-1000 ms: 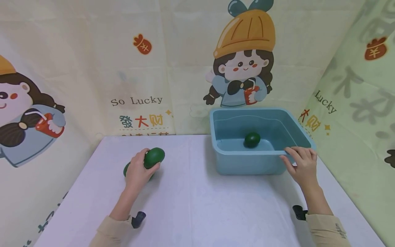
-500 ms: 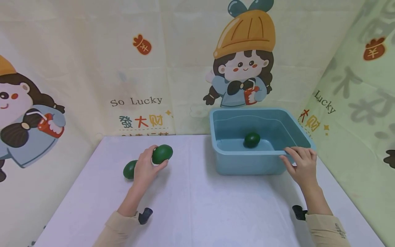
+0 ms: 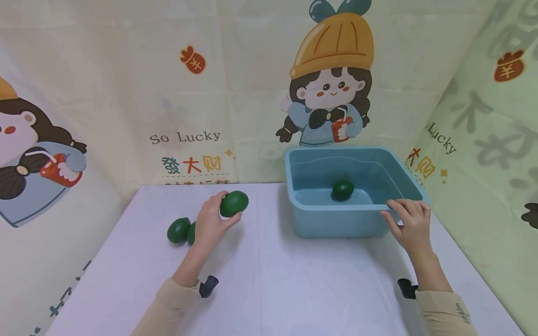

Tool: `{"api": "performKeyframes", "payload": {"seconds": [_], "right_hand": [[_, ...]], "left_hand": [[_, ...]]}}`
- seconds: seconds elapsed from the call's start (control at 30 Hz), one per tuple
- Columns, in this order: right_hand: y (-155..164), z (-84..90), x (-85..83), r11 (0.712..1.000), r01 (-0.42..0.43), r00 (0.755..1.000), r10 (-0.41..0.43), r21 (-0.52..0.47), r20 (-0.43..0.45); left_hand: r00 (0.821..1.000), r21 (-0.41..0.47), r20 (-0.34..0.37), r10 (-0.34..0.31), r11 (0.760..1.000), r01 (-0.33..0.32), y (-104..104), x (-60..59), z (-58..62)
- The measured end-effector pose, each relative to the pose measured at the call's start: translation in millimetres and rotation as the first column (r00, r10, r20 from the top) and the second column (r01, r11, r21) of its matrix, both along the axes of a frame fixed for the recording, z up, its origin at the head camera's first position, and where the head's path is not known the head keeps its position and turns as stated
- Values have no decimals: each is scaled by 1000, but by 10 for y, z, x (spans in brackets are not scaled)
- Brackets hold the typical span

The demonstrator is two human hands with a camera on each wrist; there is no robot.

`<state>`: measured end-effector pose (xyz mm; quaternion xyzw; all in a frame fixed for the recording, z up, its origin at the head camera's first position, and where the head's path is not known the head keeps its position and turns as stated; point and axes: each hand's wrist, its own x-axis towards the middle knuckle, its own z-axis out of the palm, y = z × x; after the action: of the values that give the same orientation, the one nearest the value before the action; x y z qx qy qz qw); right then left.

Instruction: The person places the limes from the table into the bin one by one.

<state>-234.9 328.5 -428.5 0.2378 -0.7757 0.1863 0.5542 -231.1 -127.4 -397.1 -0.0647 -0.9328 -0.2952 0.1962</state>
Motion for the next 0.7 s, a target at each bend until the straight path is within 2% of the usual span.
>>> {"api": "performKeyframes", "payload": {"seconds": [0.7], "right_hand": [[-14,10,-3,1000,-10,1000,10,-10,-4]], "left_hand": [[994,-2,-66,-84,996,84,366,-136,183]]}}
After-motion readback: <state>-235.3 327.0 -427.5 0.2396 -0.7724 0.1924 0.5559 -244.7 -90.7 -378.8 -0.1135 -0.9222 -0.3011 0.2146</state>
